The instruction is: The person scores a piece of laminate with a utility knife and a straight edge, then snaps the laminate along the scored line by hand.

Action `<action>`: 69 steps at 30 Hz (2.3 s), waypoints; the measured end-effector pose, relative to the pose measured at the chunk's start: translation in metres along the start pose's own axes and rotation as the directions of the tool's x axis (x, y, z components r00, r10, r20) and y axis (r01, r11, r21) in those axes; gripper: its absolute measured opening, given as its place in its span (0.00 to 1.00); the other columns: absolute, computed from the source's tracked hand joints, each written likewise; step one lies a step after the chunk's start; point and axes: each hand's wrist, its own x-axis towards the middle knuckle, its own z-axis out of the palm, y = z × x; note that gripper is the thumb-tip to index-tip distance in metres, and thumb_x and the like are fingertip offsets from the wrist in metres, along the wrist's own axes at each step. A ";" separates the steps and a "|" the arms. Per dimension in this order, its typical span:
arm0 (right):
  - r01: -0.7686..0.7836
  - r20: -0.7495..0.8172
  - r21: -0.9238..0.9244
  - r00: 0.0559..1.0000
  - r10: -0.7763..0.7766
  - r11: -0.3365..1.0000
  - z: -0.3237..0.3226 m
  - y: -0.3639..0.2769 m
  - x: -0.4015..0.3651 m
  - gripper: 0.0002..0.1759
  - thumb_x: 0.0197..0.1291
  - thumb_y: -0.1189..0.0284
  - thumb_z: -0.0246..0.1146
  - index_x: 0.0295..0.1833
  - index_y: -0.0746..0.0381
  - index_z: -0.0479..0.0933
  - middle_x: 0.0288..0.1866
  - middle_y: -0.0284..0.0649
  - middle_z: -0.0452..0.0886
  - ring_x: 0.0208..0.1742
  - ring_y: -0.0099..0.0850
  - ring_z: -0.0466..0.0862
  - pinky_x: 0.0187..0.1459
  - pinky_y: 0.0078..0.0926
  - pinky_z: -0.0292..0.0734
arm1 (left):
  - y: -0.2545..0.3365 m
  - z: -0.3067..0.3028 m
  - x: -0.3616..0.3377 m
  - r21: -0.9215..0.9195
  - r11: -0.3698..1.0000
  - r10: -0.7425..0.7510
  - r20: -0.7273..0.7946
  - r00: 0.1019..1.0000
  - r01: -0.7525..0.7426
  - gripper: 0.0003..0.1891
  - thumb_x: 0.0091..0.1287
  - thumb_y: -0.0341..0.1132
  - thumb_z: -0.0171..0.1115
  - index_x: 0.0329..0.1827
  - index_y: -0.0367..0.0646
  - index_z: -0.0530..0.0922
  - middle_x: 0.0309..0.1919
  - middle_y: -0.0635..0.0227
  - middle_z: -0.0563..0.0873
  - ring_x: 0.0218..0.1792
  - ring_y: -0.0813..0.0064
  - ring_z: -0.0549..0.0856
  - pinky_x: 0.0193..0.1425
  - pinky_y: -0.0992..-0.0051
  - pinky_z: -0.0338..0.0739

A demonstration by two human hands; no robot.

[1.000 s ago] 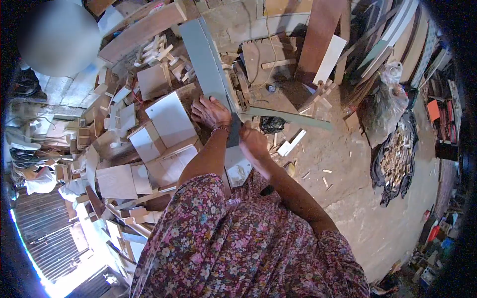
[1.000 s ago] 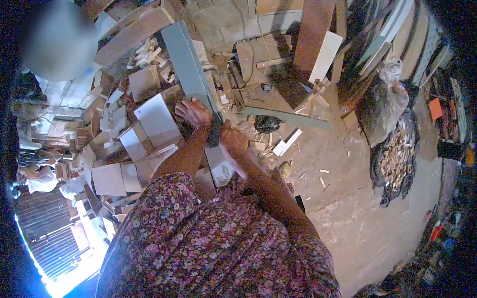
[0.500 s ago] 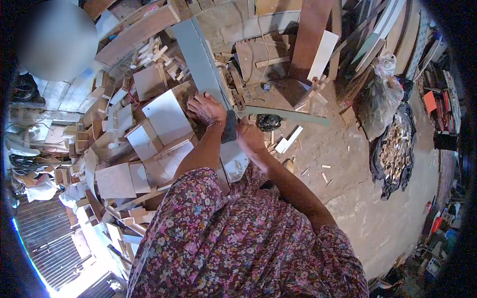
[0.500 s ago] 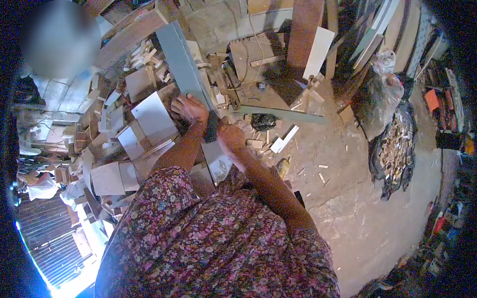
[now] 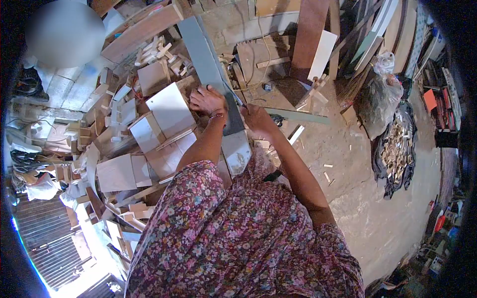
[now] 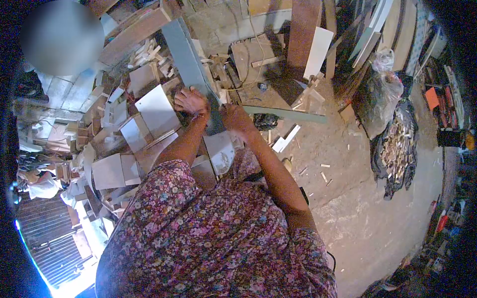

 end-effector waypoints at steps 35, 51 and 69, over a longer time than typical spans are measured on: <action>-0.281 -0.178 0.097 0.939 0.295 0.955 -0.002 -0.024 -0.009 0.21 0.52 0.59 0.49 0.24 0.69 0.67 0.20 0.57 0.72 0.26 0.52 0.74 0.27 0.43 0.68 | -0.006 0.006 -0.002 -0.116 0.993 0.015 -0.083 0.996 -0.024 0.16 0.55 0.44 0.43 0.28 0.37 0.68 0.36 0.53 0.68 0.42 0.57 0.65 0.44 0.59 0.53; -0.352 -0.269 0.117 0.889 0.371 0.929 -0.034 -0.030 -0.018 0.17 0.51 0.62 0.50 0.26 0.68 0.70 0.20 0.54 0.73 0.25 0.50 0.74 0.28 0.42 0.69 | -0.005 -0.003 0.012 -0.430 0.892 -0.064 0.185 0.981 0.139 0.10 0.54 0.36 0.52 0.28 0.36 0.71 0.30 0.57 0.73 0.33 0.58 0.72 0.35 0.65 0.66; -0.240 -0.352 0.197 0.888 0.297 0.951 -0.175 0.010 -0.101 0.17 0.53 0.63 0.51 0.25 0.68 0.71 0.20 0.45 0.72 0.23 0.33 0.72 0.28 0.27 0.65 | 0.094 -0.094 -0.011 -0.811 0.109 0.103 0.585 0.805 0.575 0.05 0.55 0.27 0.52 0.23 0.41 0.67 0.20 0.77 0.66 0.24 0.85 0.63 0.27 0.84 0.59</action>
